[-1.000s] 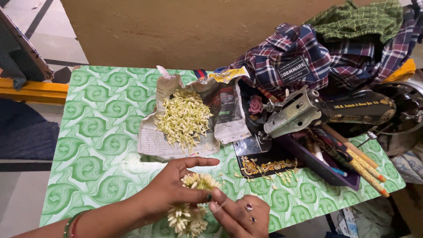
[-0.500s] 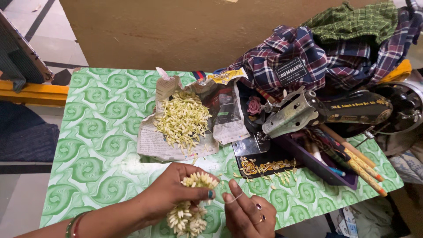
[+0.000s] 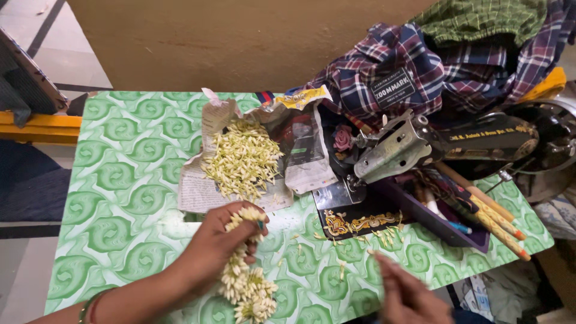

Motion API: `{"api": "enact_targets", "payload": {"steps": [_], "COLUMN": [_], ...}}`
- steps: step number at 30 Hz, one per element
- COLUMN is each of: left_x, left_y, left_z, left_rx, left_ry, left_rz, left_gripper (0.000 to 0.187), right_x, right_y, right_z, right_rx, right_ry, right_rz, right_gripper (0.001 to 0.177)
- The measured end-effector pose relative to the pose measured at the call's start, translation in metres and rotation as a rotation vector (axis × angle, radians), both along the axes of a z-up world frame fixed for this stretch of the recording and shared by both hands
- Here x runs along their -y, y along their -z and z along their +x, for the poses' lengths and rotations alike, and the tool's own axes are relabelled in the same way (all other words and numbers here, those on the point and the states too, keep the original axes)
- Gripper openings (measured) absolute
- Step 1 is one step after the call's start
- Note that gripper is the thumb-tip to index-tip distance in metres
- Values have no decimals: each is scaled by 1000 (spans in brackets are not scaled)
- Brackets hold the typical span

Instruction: The person strings small white flowers onto a thread to form a garland. They repeatedly pick individual flowers from a pile on the table and thread them one by one, gradually lengthening the garland.

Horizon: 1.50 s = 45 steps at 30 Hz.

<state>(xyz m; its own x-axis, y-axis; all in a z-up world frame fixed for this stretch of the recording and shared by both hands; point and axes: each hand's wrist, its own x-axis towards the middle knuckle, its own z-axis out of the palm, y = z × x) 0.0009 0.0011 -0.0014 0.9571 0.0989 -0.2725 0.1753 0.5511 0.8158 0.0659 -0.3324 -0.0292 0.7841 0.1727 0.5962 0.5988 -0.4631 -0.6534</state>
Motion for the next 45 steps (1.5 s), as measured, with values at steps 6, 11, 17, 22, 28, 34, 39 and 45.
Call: {"api": "enact_targets", "payload": {"steps": [6,11,17,22,28,34,39,45], "left_x": [8,7,7,1,0,-2,-3,-4], "left_y": [6,7,7,10,11,11,8,5], "left_z": [0,2,4,9,12,13,12,11], "left_rx": [105,222,8,4,118,160,54,166], "left_ry": [166,247,242,255,245,222,226,208], "left_rz": [288,481,415,444,593,620,539,656], "left_gripper": [15,16,15,19,16,17,19,16], "right_x": [43,-9,-93,-55,-36,-39,-28,-19], "right_y": [-13,-38,-31,-38,-39,-47,-49,-31], "right_z": [15,29,33,41,47,53,48,33], "right_rx": [-416,58,-54,-222,-343,-192,-185,-326], "right_ry": [124,-31,-71,-22,96,75,8,26], "right_rz": [-370,-509,-658,-352,-241,-296,-237,-385], "right_gripper": [29,20,11,12,14,14,10,11]}}
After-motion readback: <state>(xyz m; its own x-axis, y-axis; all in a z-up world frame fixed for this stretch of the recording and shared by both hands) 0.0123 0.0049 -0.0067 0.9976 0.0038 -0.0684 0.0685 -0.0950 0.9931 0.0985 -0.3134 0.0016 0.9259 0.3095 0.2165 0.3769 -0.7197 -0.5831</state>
